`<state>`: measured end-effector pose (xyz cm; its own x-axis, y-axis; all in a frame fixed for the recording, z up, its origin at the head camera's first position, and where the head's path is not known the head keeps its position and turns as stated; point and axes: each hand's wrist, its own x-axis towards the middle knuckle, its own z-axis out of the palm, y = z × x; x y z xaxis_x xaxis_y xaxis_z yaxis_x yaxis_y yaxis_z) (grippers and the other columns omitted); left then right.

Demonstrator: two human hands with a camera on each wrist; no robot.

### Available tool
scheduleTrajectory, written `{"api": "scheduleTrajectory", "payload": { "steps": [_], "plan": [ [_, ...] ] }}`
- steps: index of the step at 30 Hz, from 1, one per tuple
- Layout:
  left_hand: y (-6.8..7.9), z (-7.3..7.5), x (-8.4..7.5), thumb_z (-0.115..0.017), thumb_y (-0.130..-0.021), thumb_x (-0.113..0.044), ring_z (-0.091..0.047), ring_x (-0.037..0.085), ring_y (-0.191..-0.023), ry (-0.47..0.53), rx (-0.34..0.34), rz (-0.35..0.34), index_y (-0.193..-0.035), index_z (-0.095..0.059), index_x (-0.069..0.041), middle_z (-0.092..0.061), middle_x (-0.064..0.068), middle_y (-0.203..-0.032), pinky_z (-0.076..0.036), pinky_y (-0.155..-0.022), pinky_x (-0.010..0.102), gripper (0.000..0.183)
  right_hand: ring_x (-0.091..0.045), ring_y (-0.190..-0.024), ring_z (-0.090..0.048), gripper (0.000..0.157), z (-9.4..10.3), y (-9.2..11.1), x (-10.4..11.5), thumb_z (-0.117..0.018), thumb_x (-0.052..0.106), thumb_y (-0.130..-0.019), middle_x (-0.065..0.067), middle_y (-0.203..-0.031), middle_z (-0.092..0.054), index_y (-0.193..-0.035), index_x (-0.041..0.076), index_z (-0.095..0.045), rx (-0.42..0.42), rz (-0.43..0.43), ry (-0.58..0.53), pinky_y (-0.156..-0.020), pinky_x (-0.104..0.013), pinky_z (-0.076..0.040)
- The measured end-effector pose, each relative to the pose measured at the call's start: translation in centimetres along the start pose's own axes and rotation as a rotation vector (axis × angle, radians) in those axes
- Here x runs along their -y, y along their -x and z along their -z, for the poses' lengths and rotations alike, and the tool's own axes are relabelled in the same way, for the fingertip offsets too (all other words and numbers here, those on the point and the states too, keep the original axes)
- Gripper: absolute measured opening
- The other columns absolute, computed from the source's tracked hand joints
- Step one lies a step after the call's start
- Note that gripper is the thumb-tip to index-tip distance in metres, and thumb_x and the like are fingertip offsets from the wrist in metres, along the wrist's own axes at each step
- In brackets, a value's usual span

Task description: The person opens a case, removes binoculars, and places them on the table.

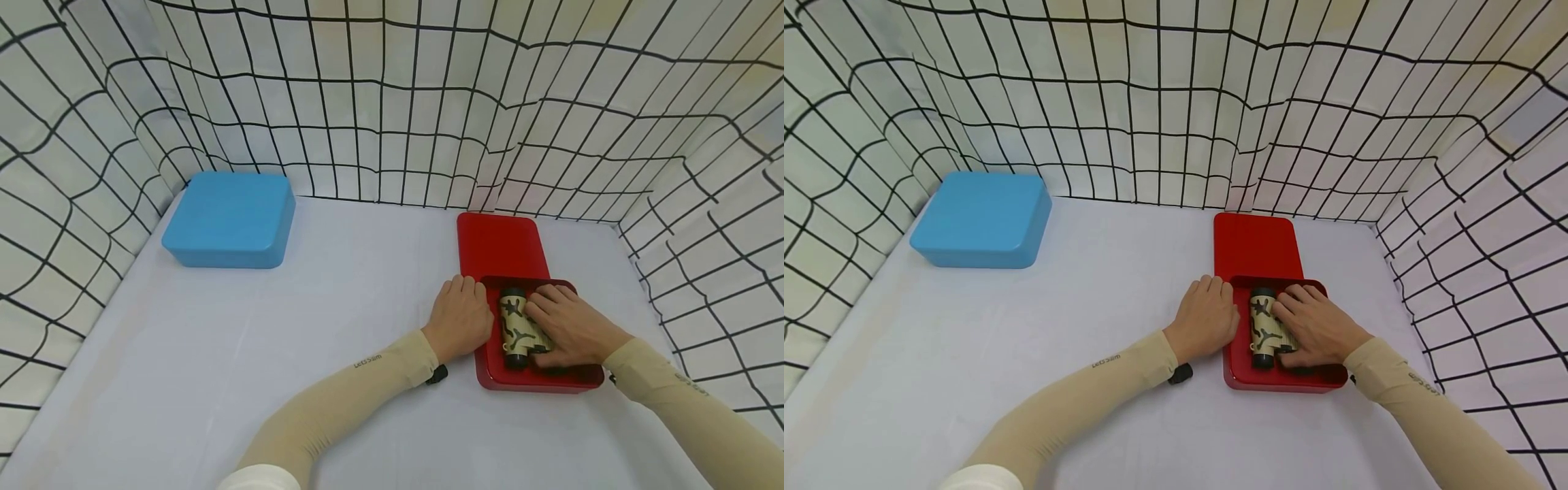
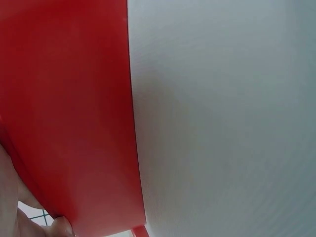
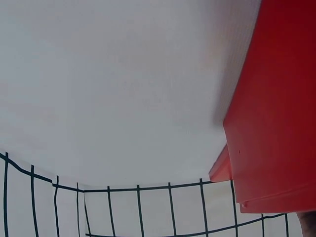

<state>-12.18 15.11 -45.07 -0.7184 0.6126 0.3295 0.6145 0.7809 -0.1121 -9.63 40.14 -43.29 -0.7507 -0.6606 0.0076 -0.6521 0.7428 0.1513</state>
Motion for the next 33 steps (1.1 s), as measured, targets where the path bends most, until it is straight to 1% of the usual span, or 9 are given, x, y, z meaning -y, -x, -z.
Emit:
{"api": "scheduleTrajectory", "payload": {
  "steps": [4, 11, 14, 18, 23, 27, 33],
  "plan": [
    [0.0, 0.0, 0.0, -0.049, -0.101, -0.036, -0.049, 0.016, -0.076, -0.009, 0.000, -0.013, -0.088, -0.060, -0.014, -0.061, 0.001, -0.081, -0.027, -0.061, 0.027, 0.028, -0.025, -0.115, -0.053, 0.071, 0.2, -0.1, 0.0, -0.086, 0.056, -0.061, -0.002, -0.111, -0.062, -0.112, 0.016, -0.055, -0.009, 0.011, 0.007, -0.099, -0.046, -0.055],
    [0.1, 0.2, 0.1, -0.050, -0.101, -0.036, -0.050, 0.015, -0.076, -0.002, 0.018, -0.017, -0.089, -0.061, -0.014, -0.062, 0.001, -0.082, -0.029, -0.061, 0.026, 0.027, -0.025, -0.114, -0.053, 0.070, 0.4, -0.1, 0.0, -0.085, 0.055, -0.062, -0.003, -0.108, -0.061, -0.110, 0.015, -0.055, -0.028, 0.028, 0.025, -0.102, -0.047, -0.052],
    [0.0, 0.1, 0.2, -0.050, -0.101, -0.036, -0.050, 0.016, -0.076, -0.006, 0.023, -0.024, -0.089, -0.061, -0.014, -0.061, 0.001, -0.082, -0.029, -0.061, 0.026, 0.028, -0.025, -0.113, -0.053, 0.069, 0.6, -0.1, 0.0, -0.084, 0.055, -0.061, -0.003, -0.107, -0.060, -0.109, 0.015, -0.055, -0.038, 0.033, 0.037, -0.103, -0.047, -0.050],
    [0.0, 0.0, 0.3, -0.050, -0.101, -0.037, -0.050, 0.016, -0.077, -0.010, 0.025, -0.026, -0.090, -0.062, -0.013, -0.062, 0.002, -0.083, -0.034, -0.062, 0.026, 0.029, -0.025, -0.114, -0.054, 0.069, 0.9, -0.1, 0.0, -0.084, 0.054, -0.061, -0.003, -0.107, -0.061, -0.110, 0.015, -0.055, -0.045, 0.031, 0.053, -0.104, -0.047, -0.051],
    [0.0, -0.2, 0.2, -0.050, -0.101, -0.037, -0.051, 0.016, -0.078, 0.012, 0.028, -0.015, -0.091, -0.062, -0.013, -0.063, 0.002, -0.084, -0.039, -0.064, 0.026, 0.029, -0.025, -0.116, -0.054, 0.071, 1.4, 0.0, 0.0, -0.085, 0.054, -0.060, -0.003, -0.110, -0.062, -0.112, 0.015, -0.056, -0.025, 0.010, 0.055, -0.105, -0.047, -0.052],
    [0.1, -0.2, 0.1, -0.050, -0.101, -0.037, -0.052, 0.017, -0.079, 0.021, 0.016, -0.005, -0.091, -0.062, -0.013, -0.063, 0.002, -0.084, -0.039, -0.064, 0.026, 0.029, -0.025, -0.115, -0.055, 0.072, 1.8, 0.1, 0.0, -0.086, 0.053, -0.060, -0.002, -0.111, -0.062, -0.113, 0.016, -0.056, -0.013, 0.000, 0.047, -0.104, -0.047, -0.053],
    [0.1, -0.2, 0.0, -0.051, -0.100, -0.036, -0.051, 0.016, -0.077, 0.016, -0.020, 0.006, -0.088, -0.062, -0.013, -0.063, 0.002, -0.082, -0.036, -0.063, 0.026, 0.028, -0.023, -0.112, -0.054, 0.071, 2.3, 0.2, -0.1, -0.086, 0.051, -0.060, -0.002, -0.110, -0.062, -0.113, 0.015, -0.056, -0.019, -0.001, 0.060, -0.101, -0.046, -0.053]
  ]
}}
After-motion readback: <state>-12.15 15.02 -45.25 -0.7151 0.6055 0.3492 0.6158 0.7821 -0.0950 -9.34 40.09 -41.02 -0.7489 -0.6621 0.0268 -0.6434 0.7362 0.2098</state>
